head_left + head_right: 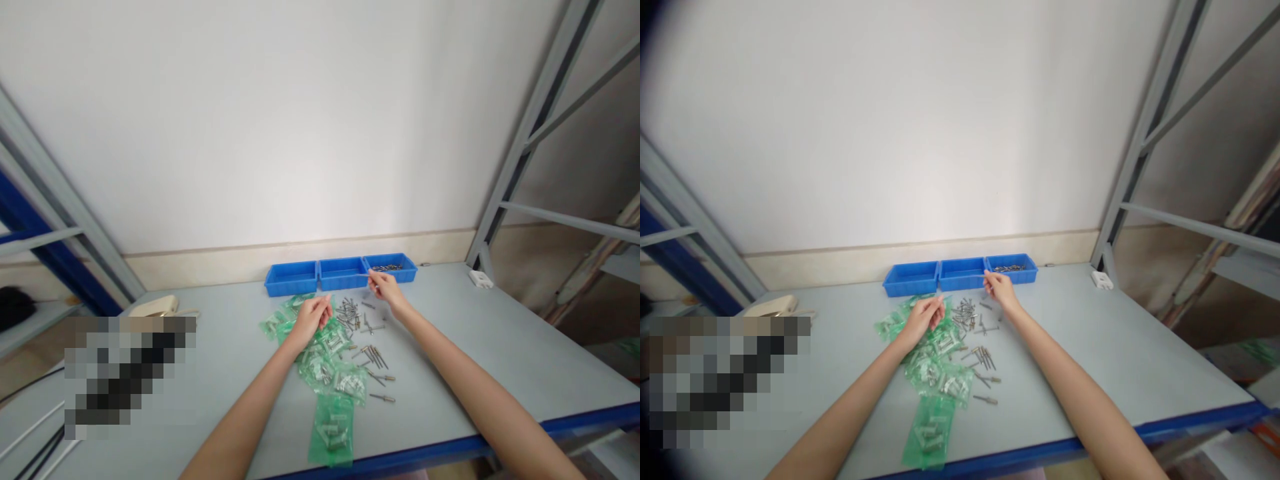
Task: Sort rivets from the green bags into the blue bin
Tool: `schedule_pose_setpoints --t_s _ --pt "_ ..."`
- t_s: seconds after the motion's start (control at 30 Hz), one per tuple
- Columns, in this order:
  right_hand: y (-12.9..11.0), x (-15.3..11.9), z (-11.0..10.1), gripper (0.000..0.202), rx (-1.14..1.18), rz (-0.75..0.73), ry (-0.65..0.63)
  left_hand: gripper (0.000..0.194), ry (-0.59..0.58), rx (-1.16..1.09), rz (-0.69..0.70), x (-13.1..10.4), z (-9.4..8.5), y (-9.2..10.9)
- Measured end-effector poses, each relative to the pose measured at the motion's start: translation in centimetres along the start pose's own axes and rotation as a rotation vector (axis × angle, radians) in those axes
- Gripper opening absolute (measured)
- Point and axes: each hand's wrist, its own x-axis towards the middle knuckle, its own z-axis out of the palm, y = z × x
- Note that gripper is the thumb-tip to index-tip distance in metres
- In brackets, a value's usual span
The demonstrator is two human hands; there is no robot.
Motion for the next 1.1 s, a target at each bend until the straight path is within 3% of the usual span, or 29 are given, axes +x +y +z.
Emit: schedule_pose_setpoints --t_s 0.1,0.2,0.3,0.4,0.47,0.57,0.63,0.77,1.1 --pt "0.3 2.0 -3.6 0.049 0.059 0.006 0.308 0.054 0.015 -0.006 -0.008 0.1 0.0 0.0" --pt "0.7 2.9 -6.5 0.05 -0.008 0.073 0.358 0.053 0.001 0.003 -0.004 0.0 0.3 0.1" --pt "0.4 2.7 -7.5 0.045 -0.128 0.031 0.261 0.052 -0.025 0.014 -0.008 -0.1 0.5 0.1" --pt "-1.1 1.6 -6.6 0.04 -0.231 -0.095 0.15 0.052 -0.018 0.024 -0.015 0.0 0.5 0.1" --pt "-2.2 0.3 -5.3 0.036 -0.329 -0.15 -0.072 0.053 -0.001 0.023 -0.013 0.0 0.3 0.1" --pt "-3.1 -1.8 -3.2 0.024 -0.553 -0.195 -0.558 0.053 0.013 0.024 -0.005 0.1 0.0 0.2" --pt "-3.0 -3.0 -1.9 0.021 -0.764 -0.237 -0.704 0.053 0.016 0.031 0.0 0.0 -0.1 0.3" --pt "-2.0 -4.1 0.0 0.016 -1.044 -0.32 -0.65 0.052 0.013 0.037 0.008 -0.1 0.0 0.5" --pt "-0.8 -3.5 0.0 0.001 -0.976 -0.325 -0.608 0.05 -0.008 0.029 0.015 -0.3 0.1 0.6"
